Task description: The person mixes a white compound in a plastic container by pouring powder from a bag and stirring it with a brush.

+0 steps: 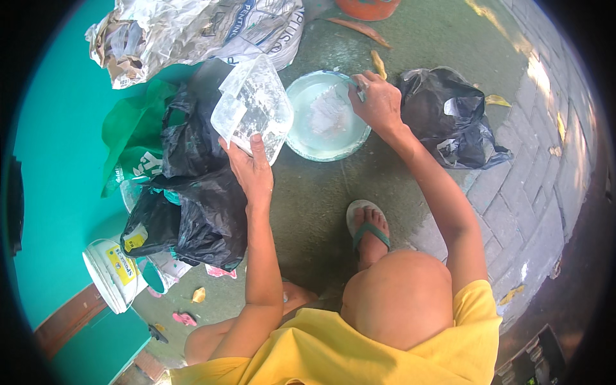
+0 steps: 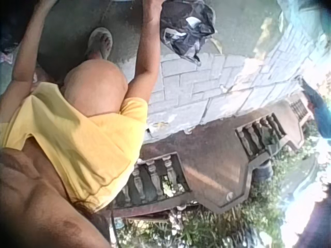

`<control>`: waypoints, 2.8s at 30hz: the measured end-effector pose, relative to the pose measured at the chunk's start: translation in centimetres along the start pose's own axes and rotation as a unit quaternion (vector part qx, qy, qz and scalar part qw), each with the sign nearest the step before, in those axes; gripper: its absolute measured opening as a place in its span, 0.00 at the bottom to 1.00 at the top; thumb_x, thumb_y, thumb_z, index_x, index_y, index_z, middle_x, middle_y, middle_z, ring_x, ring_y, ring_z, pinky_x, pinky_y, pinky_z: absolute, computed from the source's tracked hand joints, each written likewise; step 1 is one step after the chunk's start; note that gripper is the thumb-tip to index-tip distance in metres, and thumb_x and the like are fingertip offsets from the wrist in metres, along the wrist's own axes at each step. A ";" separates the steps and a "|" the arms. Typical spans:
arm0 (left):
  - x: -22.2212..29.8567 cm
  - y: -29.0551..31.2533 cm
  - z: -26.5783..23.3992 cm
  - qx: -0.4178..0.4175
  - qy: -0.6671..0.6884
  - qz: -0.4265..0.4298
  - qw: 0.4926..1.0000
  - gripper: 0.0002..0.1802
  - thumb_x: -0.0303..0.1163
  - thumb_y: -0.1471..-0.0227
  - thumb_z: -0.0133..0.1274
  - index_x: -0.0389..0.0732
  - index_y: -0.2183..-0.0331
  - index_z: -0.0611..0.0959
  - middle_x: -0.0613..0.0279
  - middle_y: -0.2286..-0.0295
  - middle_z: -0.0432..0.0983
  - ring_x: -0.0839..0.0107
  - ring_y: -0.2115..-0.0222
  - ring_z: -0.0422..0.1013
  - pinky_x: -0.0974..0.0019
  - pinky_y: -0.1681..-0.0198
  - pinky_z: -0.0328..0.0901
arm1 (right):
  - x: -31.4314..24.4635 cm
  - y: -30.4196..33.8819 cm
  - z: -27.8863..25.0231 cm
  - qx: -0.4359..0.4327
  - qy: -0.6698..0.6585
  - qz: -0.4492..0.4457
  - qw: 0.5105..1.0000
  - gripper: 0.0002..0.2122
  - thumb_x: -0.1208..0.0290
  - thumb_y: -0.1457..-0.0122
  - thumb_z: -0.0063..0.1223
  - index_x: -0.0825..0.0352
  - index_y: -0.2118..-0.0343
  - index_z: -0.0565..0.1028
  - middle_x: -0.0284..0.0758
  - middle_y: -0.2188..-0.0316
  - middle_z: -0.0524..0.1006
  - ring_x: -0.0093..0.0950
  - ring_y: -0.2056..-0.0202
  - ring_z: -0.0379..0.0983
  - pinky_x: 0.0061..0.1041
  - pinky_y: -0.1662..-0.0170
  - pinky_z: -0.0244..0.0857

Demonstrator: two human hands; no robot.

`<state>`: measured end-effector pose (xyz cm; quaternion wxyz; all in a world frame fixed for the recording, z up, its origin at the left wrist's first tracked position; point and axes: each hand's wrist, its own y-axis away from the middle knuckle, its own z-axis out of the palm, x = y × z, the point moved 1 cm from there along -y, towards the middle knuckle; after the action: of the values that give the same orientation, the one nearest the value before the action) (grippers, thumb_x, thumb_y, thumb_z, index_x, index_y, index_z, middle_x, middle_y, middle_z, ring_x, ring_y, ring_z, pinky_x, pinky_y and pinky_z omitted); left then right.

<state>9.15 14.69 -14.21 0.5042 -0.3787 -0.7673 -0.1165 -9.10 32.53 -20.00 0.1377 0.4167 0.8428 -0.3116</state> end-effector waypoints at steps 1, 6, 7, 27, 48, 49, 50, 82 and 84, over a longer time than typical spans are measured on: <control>-0.1 0.0 0.1 0.009 0.004 0.006 1.000 0.37 0.55 0.45 0.48 0.32 0.49 0.61 0.41 0.57 0.65 0.51 0.55 0.64 0.53 0.50 0.56 | 0.1 0.2 0.5 -0.008 -0.001 -0.006 1.000 0.07 0.68 0.49 0.55 0.63 0.68 0.79 0.35 0.73 0.76 0.36 0.71 0.75 0.32 0.70 0.69; 0.0 0.1 0.4 0.021 0.025 0.004 0.999 0.35 0.54 0.45 0.48 0.33 0.52 0.62 0.42 0.59 0.66 0.51 0.57 0.66 0.52 0.52 0.58 | -1.0 1.1 2.5 -0.053 -0.071 0.035 0.995 0.08 0.68 0.48 0.55 0.65 0.68 0.78 0.37 0.72 0.77 0.38 0.73 0.75 0.33 0.71 0.69; -0.1 0.1 0.3 0.024 0.025 0.003 0.999 0.34 0.54 0.45 0.48 0.33 0.52 0.62 0.42 0.59 0.66 0.51 0.57 0.66 0.52 0.52 0.58 | -1.4 1.1 2.5 -0.055 -0.089 0.053 0.993 0.08 0.68 0.48 0.55 0.65 0.67 0.79 0.37 0.71 0.77 0.37 0.73 0.76 0.32 0.70 0.69; -0.3 -0.1 -0.7 0.030 0.018 -0.001 0.999 0.33 0.53 0.44 0.48 0.34 0.51 0.62 0.42 0.58 0.66 0.52 0.55 0.66 0.54 0.51 0.57 | -2.3 -0.1 0.3 -0.030 0.025 -0.095 0.995 0.06 0.70 0.49 0.54 0.62 0.68 0.78 0.33 0.73 0.74 0.32 0.69 0.74 0.31 0.69 0.69; 0.4 -1.2 1.4 -0.094 -0.167 0.266 0.945 0.34 0.35 0.65 0.67 0.41 0.55 0.69 0.53 0.62 0.64 0.51 0.60 0.63 0.53 0.58 0.61 | -2.3 2.3 -0.9 -0.059 -0.038 -0.131 0.989 0.04 0.72 0.48 0.53 0.64 0.70 0.76 0.35 0.73 0.74 0.35 0.69 0.73 0.33 0.70 0.68; 0.8 -1.4 1.3 -0.111 -0.181 0.267 0.940 0.37 0.27 0.74 0.68 0.43 0.57 0.70 0.56 0.62 0.66 0.52 0.60 0.64 0.53 0.60 0.61 | -2.1 2.4 -1.3 -0.076 -0.023 -0.132 0.988 0.04 0.72 0.48 0.53 0.63 0.70 0.76 0.34 0.74 0.74 0.35 0.69 0.73 0.33 0.70 0.68; 0.9 -1.8 1.2 -0.097 -0.178 0.261 0.944 0.38 0.27 0.74 0.68 0.42 0.56 0.70 0.56 0.63 0.66 0.52 0.61 0.64 0.53 0.60 0.61 | -2.1 2.7 -1.6 -0.093 -0.008 -0.133 0.987 0.04 0.73 0.48 0.53 0.63 0.70 0.76 0.34 0.74 0.74 0.34 0.69 0.73 0.33 0.70 0.68; -7.6 -5.5 2.6 0.048 0.368 -0.338 0.865 0.33 0.46 0.41 0.47 0.35 0.46 0.55 0.51 0.50 0.63 0.64 0.52 0.66 0.58 0.53 0.67 | -1.2 1.5 0.5 -0.035 0.066 -0.081 0.994 0.05 0.71 0.49 0.55 0.62 0.68 0.76 0.35 0.74 0.74 0.35 0.69 0.73 0.31 0.69 0.68; -9.6 -6.1 3.0 0.029 0.389 -0.340 0.856 0.33 0.47 0.42 0.48 0.36 0.47 0.56 0.51 0.50 0.62 0.64 0.50 0.64 0.58 0.50 0.64 | -1.9 2.7 1.0 -0.073 0.035 -0.025 0.996 0.05 0.71 0.48 0.54 0.63 0.69 0.76 0.36 0.73 0.75 0.36 0.70 0.74 0.32 0.69 0.69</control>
<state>4.83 7.73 -22.63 0.7015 -0.0035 -0.5923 -0.3963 -5.86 31.97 -20.98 0.1308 0.3948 0.8778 -0.2377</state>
